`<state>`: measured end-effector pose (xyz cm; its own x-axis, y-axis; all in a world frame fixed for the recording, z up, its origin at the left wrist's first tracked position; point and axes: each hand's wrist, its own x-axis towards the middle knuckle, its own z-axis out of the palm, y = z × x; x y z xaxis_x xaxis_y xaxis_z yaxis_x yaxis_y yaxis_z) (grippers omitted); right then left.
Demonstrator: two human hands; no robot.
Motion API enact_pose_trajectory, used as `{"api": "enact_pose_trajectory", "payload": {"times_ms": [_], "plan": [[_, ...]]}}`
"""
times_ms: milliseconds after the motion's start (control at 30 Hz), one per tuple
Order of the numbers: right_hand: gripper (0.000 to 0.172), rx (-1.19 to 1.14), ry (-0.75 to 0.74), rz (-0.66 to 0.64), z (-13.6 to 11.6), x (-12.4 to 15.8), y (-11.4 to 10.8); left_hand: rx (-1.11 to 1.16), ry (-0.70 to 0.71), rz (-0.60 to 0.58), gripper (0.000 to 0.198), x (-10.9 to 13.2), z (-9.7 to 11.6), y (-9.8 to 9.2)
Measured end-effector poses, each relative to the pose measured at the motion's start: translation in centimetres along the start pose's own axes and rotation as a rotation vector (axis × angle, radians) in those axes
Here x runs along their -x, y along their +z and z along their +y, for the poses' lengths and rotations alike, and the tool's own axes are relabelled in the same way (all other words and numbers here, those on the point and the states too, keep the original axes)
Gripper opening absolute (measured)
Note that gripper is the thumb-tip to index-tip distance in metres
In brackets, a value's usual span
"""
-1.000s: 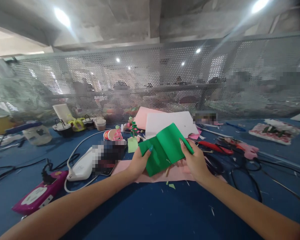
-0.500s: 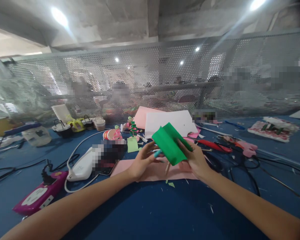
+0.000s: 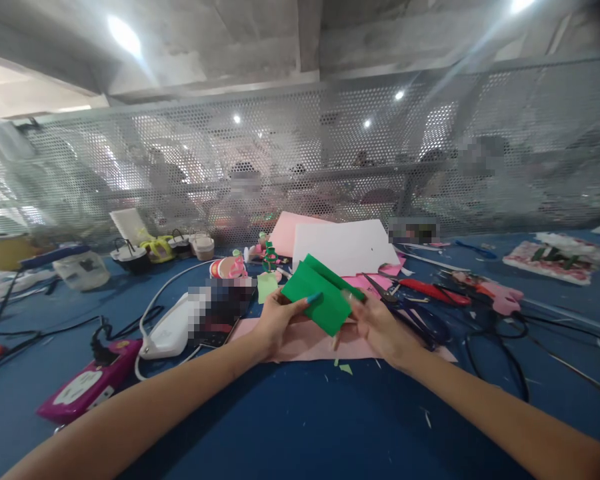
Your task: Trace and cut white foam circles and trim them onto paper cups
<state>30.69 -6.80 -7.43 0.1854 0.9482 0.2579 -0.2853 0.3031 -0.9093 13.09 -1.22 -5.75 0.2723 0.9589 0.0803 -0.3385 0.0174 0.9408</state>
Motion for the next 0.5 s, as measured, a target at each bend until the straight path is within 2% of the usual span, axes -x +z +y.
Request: {"api": "enact_pose_trajectory", "payload": {"times_ms": [100, 133, 300, 500], "plan": [[0.054, 0.022, 0.027, -0.070, 0.1, 0.4, 0.6, -0.027, 0.013, 0.039, 0.043, 0.2, 0.1, 0.1], [0.054, 0.029, 0.034, -0.054, 0.0, 0.5, 0.7, -0.037, 0.024, 0.039, 0.043, 0.2, 0.2, 0.1], [0.042, 0.044, 0.096, -0.049, -0.5, 0.4, 0.4, -0.028, 0.034, 0.016, 0.046, 0.2, -0.1, 0.1], [0.042, 0.107, -0.022, 0.033, -0.5, -0.5, -0.6, -0.126, -0.034, -0.099, 0.047, 0.3, -0.2, 0.1]]}}
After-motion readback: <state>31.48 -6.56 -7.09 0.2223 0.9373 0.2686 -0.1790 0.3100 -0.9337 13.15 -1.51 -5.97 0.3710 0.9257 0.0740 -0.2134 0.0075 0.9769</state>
